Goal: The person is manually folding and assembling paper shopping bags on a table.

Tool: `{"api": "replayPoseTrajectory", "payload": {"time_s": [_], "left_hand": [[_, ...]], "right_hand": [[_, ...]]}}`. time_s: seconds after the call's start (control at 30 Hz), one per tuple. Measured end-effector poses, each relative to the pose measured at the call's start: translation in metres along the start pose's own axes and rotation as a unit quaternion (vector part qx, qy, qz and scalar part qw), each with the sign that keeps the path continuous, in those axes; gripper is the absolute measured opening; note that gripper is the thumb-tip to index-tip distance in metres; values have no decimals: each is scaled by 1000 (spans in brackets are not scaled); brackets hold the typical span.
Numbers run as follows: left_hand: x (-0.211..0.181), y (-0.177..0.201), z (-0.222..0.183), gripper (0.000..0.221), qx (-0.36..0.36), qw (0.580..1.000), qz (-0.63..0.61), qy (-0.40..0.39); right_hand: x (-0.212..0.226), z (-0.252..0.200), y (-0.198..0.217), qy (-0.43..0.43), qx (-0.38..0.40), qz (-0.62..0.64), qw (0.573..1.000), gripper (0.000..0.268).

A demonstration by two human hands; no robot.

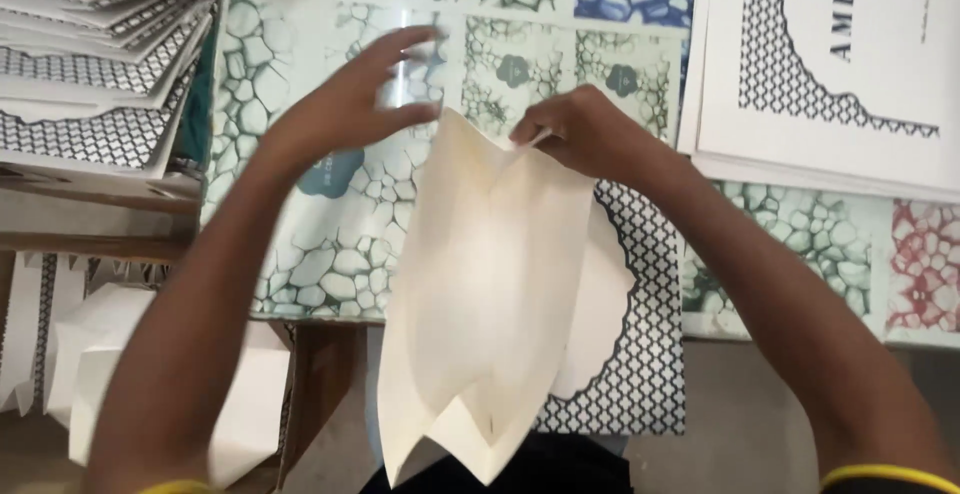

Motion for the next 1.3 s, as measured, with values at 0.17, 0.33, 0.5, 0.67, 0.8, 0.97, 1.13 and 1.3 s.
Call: {"api": "replayPoseTrajectory", "payload": {"time_s": [0.17, 0.33, 0.5, 0.67, 0.8, 0.97, 1.13, 1.3], "left_hand": [[53, -97, 121, 117, 250, 946, 205, -17], [48, -159, 115, 148, 396, 848, 352, -26], [35, -154, 82, 127, 336, 894, 292, -52], [50, -146, 82, 112, 254, 919, 272, -126], [62, -136, 98, 101, 248, 949, 167, -104], [-16, -53, 58, 68, 258, 962, -80, 36], [-26, -64, 47, 48, 196, 970, 144, -13], [-31, -74, 58, 31, 110, 951, 270, -98]], "right_hand": [[-6, -1, -1, 6, 11, 30, 999, 19], [-11, -8, -2, 13, 22, 17, 1000, 22], [3, -6, 10, -5, 57, -3, 998, 24], [-3, -6, 0, 1, 29, -64, 998, 27], [4, -1, 3, -46, 16, -104, 993, 26], [-5, 2, 0, -83, 19, -114, 990, 26], [-7, 7, -2, -81, 34, -146, 985, 26], [-8, 1, 10, -138, -5, -133, 982, 25]]}}
Point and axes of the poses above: each hand's wrist, its own z-axis towards the middle knuckle, its own y-axis out of the back of the hand, x = y × z, the point moved 2 cm from there along z, towards the middle knuckle, and after that the axes turned 11 degrees about -x, right-handed, at the moved point
